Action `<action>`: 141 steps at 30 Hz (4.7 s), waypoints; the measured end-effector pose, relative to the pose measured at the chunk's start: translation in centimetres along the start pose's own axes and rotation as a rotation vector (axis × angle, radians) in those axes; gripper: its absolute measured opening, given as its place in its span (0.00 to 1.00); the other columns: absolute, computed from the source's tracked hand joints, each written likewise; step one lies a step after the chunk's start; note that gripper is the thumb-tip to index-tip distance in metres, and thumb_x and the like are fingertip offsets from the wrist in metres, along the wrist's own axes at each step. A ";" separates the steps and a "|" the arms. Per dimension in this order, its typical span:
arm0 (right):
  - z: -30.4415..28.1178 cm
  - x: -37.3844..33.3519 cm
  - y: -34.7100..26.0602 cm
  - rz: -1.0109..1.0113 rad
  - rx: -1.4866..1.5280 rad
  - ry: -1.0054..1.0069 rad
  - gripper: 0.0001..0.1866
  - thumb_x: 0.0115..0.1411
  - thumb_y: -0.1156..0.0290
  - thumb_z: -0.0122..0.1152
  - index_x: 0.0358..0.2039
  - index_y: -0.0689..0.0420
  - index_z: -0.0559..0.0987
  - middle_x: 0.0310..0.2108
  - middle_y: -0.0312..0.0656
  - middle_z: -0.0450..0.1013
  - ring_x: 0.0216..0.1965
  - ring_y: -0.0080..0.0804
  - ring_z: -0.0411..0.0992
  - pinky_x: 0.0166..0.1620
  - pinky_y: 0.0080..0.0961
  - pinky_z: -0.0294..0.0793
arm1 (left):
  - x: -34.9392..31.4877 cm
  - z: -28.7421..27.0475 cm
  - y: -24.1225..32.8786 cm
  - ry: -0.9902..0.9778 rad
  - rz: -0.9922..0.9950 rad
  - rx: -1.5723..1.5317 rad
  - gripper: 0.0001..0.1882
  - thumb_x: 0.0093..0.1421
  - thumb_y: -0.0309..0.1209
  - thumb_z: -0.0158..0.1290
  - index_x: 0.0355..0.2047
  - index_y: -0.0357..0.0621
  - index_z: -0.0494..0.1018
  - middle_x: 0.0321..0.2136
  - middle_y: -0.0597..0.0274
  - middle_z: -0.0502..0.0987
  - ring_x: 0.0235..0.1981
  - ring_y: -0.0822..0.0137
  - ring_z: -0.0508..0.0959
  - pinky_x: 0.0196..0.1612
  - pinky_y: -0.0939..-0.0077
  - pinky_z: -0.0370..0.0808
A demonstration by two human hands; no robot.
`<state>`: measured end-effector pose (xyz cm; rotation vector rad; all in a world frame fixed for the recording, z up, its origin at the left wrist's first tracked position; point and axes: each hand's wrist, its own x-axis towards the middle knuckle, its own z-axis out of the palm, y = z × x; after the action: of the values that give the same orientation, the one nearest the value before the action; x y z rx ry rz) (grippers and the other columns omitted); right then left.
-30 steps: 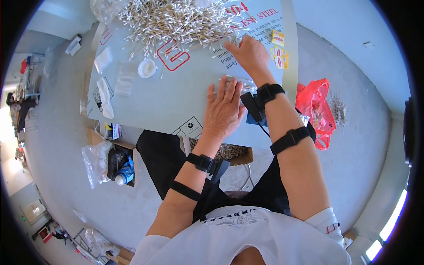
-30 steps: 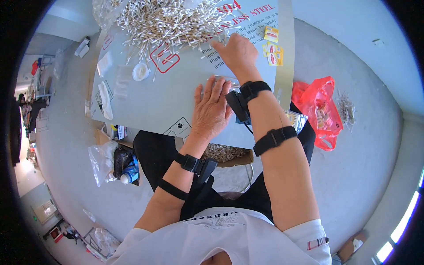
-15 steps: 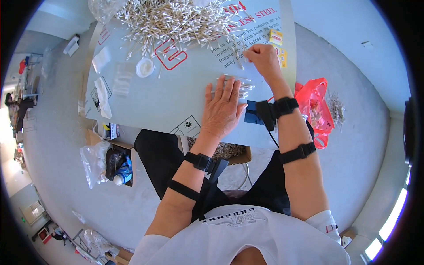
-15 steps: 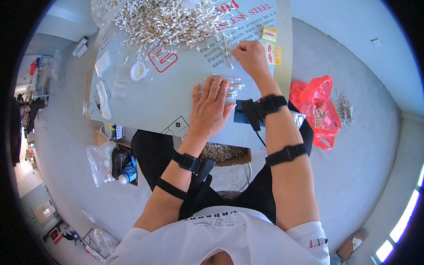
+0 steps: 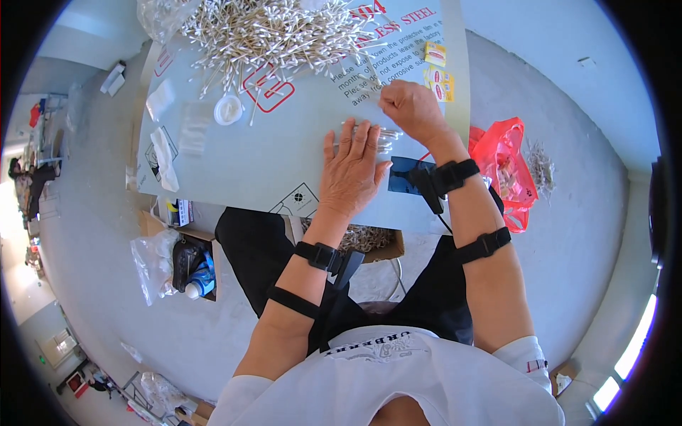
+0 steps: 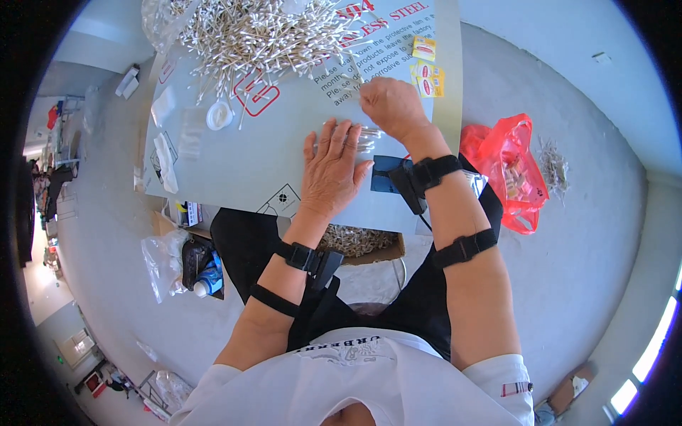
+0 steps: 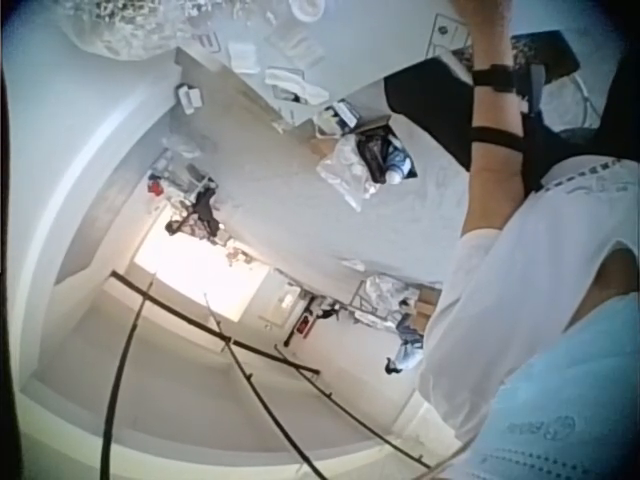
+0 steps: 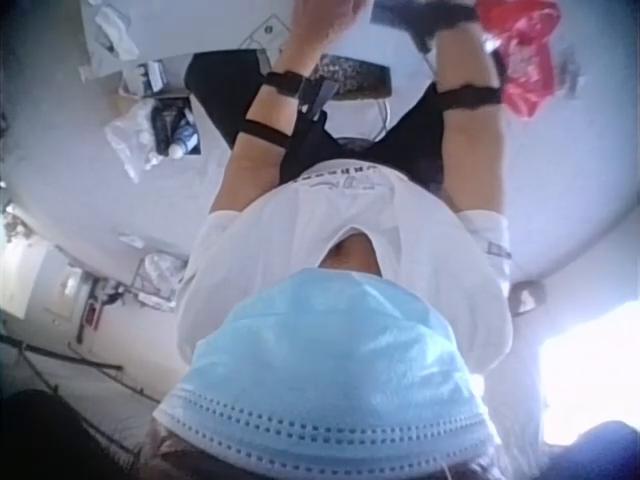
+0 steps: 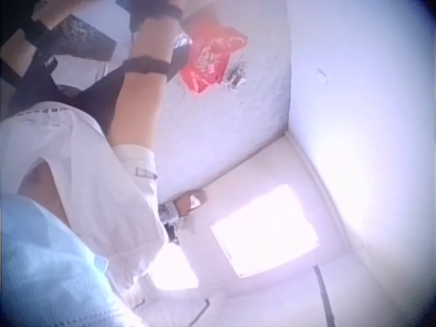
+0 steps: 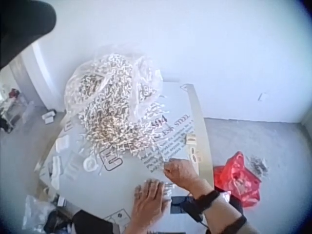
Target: The recorder is counting, bundling, and bagging small white cotton swabs at a workbench in a manufacturing environment.
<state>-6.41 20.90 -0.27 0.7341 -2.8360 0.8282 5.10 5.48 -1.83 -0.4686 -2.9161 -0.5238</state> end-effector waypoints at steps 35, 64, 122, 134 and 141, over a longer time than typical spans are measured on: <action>4.1 -9.8 -6.4 0.428 1.038 0.635 0.14 0.67 0.77 0.47 0.50 0.68 0.74 0.58 0.47 0.67 0.60 0.33 0.64 0.62 0.26 0.60 | -2.4 -0.3 1.5 -0.056 -0.046 -0.068 0.37 0.61 0.45 0.51 0.65 0.38 0.56 0.65 0.50 0.56 0.69 0.50 0.51 0.69 0.48 0.45; 2.0 -12.4 -5.7 0.576 1.404 0.704 0.21 0.72 0.67 0.42 0.58 0.70 0.67 0.60 0.51 0.64 0.63 0.39 0.62 0.66 0.33 0.60 | -2.2 0.1 2.3 -0.190 0.108 -0.019 0.41 0.60 0.51 0.51 0.67 0.43 0.52 0.69 0.53 0.49 0.71 0.57 0.48 0.70 0.51 0.42; 1.0 -15.5 -7.2 0.491 0.198 0.322 0.07 0.55 0.72 0.59 0.36 0.53 0.78 0.30 0.42 0.75 0.31 0.47 0.75 0.33 0.39 0.74 | -3.4 0.7 3.3 -0.151 0.046 -0.062 0.45 0.57 0.48 0.53 0.68 0.42 0.48 0.69 0.52 0.48 0.71 0.56 0.45 0.70 0.50 0.39; 0.9 -15.1 -7.0 0.498 0.151 0.286 0.10 0.55 0.70 0.60 0.39 0.52 0.78 0.29 0.43 0.75 0.31 0.47 0.75 0.32 0.41 0.74 | -3.4 0.6 3.3 -0.171 0.042 -0.073 0.46 0.56 0.47 0.54 0.69 0.42 0.48 0.70 0.52 0.47 0.72 0.57 0.44 0.70 0.50 0.38; 0.9 -15.0 -7.1 0.514 0.140 0.271 0.11 0.55 0.70 0.59 0.40 0.52 0.78 0.30 0.43 0.75 0.31 0.47 0.76 0.33 0.41 0.74 | -3.4 0.6 3.4 -0.162 0.046 -0.075 0.45 0.56 0.47 0.54 0.68 0.42 0.49 0.69 0.51 0.48 0.72 0.56 0.44 0.70 0.50 0.38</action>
<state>10.19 21.53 -0.97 -0.1134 -2.7584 1.0982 9.36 7.74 -2.00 -0.6145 -3.0388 -0.6177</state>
